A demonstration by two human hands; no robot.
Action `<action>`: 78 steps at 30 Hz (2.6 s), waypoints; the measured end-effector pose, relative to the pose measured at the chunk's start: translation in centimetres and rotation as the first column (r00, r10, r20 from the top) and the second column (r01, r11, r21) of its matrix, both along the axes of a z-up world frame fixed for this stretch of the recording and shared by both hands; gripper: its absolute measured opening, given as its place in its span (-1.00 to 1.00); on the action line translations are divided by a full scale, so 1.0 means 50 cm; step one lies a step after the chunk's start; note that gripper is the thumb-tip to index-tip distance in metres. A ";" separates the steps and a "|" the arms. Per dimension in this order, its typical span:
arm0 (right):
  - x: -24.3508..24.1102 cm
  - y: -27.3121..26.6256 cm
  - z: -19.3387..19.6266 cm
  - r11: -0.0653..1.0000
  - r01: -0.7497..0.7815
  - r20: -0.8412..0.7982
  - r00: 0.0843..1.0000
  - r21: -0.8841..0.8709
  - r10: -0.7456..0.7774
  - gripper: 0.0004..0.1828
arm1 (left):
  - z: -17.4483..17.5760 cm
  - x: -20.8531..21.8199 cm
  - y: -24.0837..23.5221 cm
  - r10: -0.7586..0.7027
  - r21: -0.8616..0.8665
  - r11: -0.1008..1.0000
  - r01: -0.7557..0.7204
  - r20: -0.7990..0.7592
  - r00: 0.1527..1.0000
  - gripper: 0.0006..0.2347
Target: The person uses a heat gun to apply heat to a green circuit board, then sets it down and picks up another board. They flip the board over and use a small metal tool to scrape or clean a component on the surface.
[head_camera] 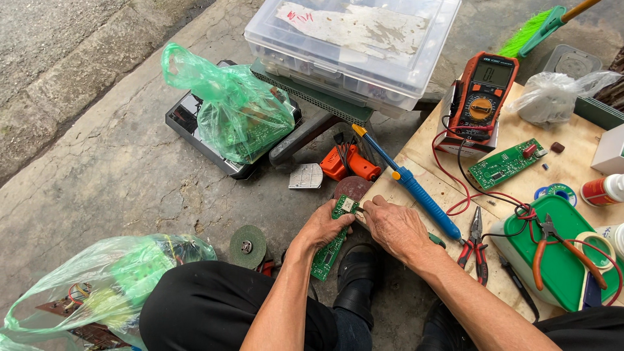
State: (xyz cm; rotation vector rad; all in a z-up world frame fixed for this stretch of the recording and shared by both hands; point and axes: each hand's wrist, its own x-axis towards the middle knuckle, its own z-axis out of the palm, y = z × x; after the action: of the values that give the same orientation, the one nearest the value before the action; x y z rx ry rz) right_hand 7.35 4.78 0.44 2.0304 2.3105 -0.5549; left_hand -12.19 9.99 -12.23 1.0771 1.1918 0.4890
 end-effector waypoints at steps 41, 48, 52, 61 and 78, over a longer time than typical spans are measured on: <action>0.033 0.020 -0.094 0.993 -0.107 -0.078 0.991 0.048 0.110 -0.79 | -0.024 0.003 0.004 0.025 -0.024 0.999 -0.022 0.111 0.994 -0.71; 0.028 0.013 -0.066 0.995 -0.098 -0.104 0.990 0.001 0.097 -0.79 | -0.036 0.004 -0.002 0.034 -0.066 0.997 -0.025 0.146 0.989 -0.71; 0.039 0.017 -0.110 0.997 -0.082 -0.094 0.992 0.007 0.083 -0.80 | -0.031 0.006 0.002 0.015 -0.034 0.999 -0.012 0.115 0.993 -0.72; 0.045 0.000 -0.089 1.000 0.006 -0.127 0.992 -0.012 -0.008 -0.76 | -0.047 0.010 0.010 0.028 -0.039 0.999 -0.023 0.128 0.991 -0.72; 0.023 -0.035 -0.089 0.978 0.041 -0.063 0.998 0.203 -0.029 -0.83 | -0.001 0.010 0.006 0.076 -0.135 0.989 -0.064 0.088 0.993 -0.67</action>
State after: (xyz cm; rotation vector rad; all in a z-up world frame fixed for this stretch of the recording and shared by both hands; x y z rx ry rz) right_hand 8.49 3.03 -3.99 2.1735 2.4638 -0.3982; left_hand -11.70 10.31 -12.26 0.8928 1.1660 0.5027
